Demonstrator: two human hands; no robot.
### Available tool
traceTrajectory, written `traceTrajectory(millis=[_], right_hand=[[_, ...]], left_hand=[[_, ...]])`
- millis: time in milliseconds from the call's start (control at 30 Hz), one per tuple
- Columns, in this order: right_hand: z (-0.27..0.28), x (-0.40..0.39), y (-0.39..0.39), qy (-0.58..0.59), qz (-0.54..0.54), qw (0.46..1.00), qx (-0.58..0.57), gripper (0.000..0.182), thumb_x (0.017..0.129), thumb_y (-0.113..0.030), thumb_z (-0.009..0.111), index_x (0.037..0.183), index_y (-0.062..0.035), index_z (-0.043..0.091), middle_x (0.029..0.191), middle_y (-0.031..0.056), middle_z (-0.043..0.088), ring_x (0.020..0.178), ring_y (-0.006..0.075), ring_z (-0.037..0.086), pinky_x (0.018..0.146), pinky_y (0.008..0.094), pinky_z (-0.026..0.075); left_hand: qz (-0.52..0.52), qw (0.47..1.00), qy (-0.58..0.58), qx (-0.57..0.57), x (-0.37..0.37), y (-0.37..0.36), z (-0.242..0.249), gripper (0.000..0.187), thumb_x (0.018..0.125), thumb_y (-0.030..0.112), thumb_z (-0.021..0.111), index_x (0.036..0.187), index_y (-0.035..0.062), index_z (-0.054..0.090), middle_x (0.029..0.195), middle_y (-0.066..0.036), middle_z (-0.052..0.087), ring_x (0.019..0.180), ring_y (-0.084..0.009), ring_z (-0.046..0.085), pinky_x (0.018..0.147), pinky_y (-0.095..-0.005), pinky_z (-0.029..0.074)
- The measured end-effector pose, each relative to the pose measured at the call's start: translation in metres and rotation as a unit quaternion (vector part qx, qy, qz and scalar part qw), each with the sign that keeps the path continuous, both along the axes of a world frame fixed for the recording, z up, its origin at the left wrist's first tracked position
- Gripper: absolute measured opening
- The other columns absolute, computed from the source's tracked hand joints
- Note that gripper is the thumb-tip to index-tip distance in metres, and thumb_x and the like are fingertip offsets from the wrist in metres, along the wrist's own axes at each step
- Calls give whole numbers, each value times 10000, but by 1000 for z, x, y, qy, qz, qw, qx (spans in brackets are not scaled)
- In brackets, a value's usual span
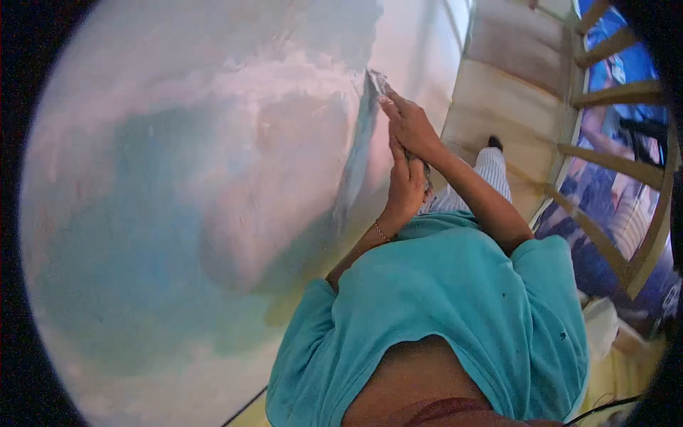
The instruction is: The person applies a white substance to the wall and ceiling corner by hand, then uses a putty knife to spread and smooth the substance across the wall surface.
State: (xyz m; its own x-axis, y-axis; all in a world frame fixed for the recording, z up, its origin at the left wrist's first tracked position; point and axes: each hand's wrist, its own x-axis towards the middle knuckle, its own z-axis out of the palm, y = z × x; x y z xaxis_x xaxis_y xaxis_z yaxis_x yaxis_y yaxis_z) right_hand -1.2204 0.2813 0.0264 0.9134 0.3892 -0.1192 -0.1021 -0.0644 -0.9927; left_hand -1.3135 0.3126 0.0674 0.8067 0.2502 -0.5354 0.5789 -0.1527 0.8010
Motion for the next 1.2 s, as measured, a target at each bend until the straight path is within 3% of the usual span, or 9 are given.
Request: traceTrajectory(millis=[100,167,267,333,400,500,867,1033,1200], right_hand=[[-14,0,2,-110,-30,993,-5,384,852,-262,366,1102,17,448,913,281,522,845,409,510,765,399,404],[-32,1,2,-71,53,994,62,420,854,-278,385,1108,52,438,1070,231,491,978,302,487,834,338,364],[10,-7,0,44,74,996,33,421,858,-274,377,1106,61,436,1014,220,521,928,243,503,815,327,370],[15,-11,-4,133,85,987,-3,428,862,-279,365,1099,71,432,963,217,542,882,230,516,796,319,378],[5,-1,-3,14,51,998,29,421,861,-285,364,1069,72,443,860,223,553,783,298,527,733,348,396],[18,2,-11,3,80,997,11,417,860,-296,367,1058,62,448,768,220,532,696,331,500,665,379,390],[11,-25,1,30,43,998,46,388,868,-289,371,1059,37,456,616,125,438,595,171,423,577,316,373],[1,-19,4,22,47,999,8,412,866,-292,380,1124,26,425,600,75,427,592,115,398,559,275,372],[7,-24,1,18,32,999,23,470,859,-353,366,1197,-27,368,675,206,503,653,249,506,645,335,400]], left_hand=[[14,998,-42,41,-1,-3,-9,592,830,222,340,1288,136,-26,589,-144,480,515,-221,513,395,-334,409],[16,989,-107,101,-9,-4,-27,538,840,209,373,1276,108,74,853,-139,438,676,-194,500,490,-299,444],[46,981,-184,47,-11,-1,-13,561,827,140,389,1289,103,74,1082,-176,381,867,-246,468,726,-347,420],[33,972,-225,53,-13,0,-29,597,824,142,373,1297,121,9,971,-204,462,726,-265,515,642,-367,427],[1,953,-286,99,-5,1,-38,608,833,137,355,1302,120,-31,921,-214,496,644,-259,535,579,-365,430],[4,975,-206,87,-8,-12,-7,604,837,119,336,1303,112,-49,850,-197,512,603,-250,523,544,-344,423],[-30,942,-272,196,-27,-3,-8,594,850,146,341,1303,103,-41,734,-170,524,562,-220,523,526,-322,416],[-24,982,-176,63,-28,3,-5,615,852,167,348,1295,114,-74,657,-137,514,455,-201,496,430,-327,405],[-41,987,-142,71,-28,4,-2,636,855,173,344,1285,119,-121,582,-107,484,401,-185,472,362,-303,373]])
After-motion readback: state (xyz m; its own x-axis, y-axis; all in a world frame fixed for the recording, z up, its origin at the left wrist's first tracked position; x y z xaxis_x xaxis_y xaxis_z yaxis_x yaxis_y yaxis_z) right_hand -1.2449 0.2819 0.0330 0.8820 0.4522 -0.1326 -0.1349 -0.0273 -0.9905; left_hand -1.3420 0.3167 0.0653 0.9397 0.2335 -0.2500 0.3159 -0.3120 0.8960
